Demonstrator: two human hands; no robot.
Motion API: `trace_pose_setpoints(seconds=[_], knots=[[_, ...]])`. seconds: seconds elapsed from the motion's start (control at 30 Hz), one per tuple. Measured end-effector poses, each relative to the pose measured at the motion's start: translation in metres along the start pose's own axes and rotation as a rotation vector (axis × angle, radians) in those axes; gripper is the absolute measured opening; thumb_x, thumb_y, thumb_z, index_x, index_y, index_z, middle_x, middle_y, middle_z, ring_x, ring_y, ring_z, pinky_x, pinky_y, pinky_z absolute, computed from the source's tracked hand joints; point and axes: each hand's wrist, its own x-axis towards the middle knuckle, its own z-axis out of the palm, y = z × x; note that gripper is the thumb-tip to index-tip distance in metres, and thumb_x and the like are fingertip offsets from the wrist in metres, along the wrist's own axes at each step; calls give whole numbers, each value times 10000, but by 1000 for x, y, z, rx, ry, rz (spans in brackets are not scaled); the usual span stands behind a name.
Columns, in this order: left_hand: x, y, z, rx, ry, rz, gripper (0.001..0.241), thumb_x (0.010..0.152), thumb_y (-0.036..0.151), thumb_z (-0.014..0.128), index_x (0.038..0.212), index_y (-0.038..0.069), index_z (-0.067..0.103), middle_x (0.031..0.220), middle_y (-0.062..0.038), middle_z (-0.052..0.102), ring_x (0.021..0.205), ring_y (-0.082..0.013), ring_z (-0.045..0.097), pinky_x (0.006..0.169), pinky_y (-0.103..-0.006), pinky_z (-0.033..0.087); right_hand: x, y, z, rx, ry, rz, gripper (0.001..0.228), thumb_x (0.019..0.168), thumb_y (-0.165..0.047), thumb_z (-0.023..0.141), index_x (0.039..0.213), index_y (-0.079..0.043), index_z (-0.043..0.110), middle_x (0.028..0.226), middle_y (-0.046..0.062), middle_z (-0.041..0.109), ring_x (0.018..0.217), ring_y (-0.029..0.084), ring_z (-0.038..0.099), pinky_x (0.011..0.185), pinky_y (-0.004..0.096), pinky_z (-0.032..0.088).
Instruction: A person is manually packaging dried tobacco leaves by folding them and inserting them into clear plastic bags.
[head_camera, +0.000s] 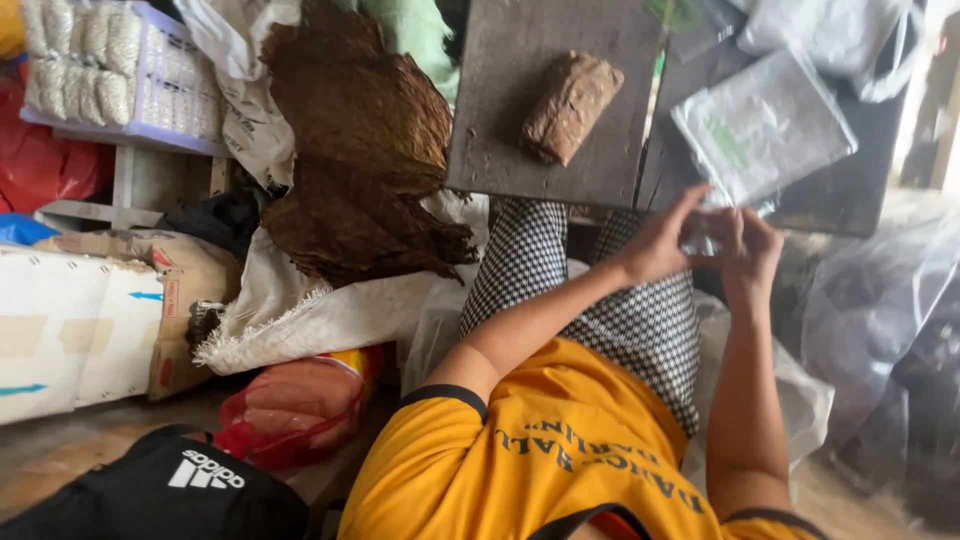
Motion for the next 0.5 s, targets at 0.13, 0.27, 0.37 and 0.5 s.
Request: trace_pose_setpoints(seconds=[0.13,0.27,0.37,0.5], knots=[[-7,-4,-16,-213,160,-297,468,874,74,680,1310,64,511,942,-93,684,769,-156,683,682,-256,602,5,-18,3,-102,34,-249,178,1103,-23,553,1042,87,679,974,144,643,803,190,501,712,297,403],[-19,-17,-11,-159,367,-392,176,859,161,748,1033,172,721,820,-53,728,766,-117,699,674,-268,594,26,3,10,-436,5,-500,201,971,-31,704,1168,-68,717,1224,153,629,1084,345,591,886,477,434],[-35,3,-15,-313,398,-455,99,861,107,743,954,75,737,794,-128,724,704,-146,696,622,-280,609,34,4,12,-617,-168,-502,325,1043,-211,580,1347,-97,601,1401,151,562,1301,370,481,1070,581,273],[-60,8,-26,-453,449,-436,120,890,58,732,1005,25,723,834,-175,712,691,-190,709,612,-272,630,56,4,4,-506,-229,-395,493,1076,-265,464,1461,31,382,1429,305,473,1334,494,392,1069,684,160]])
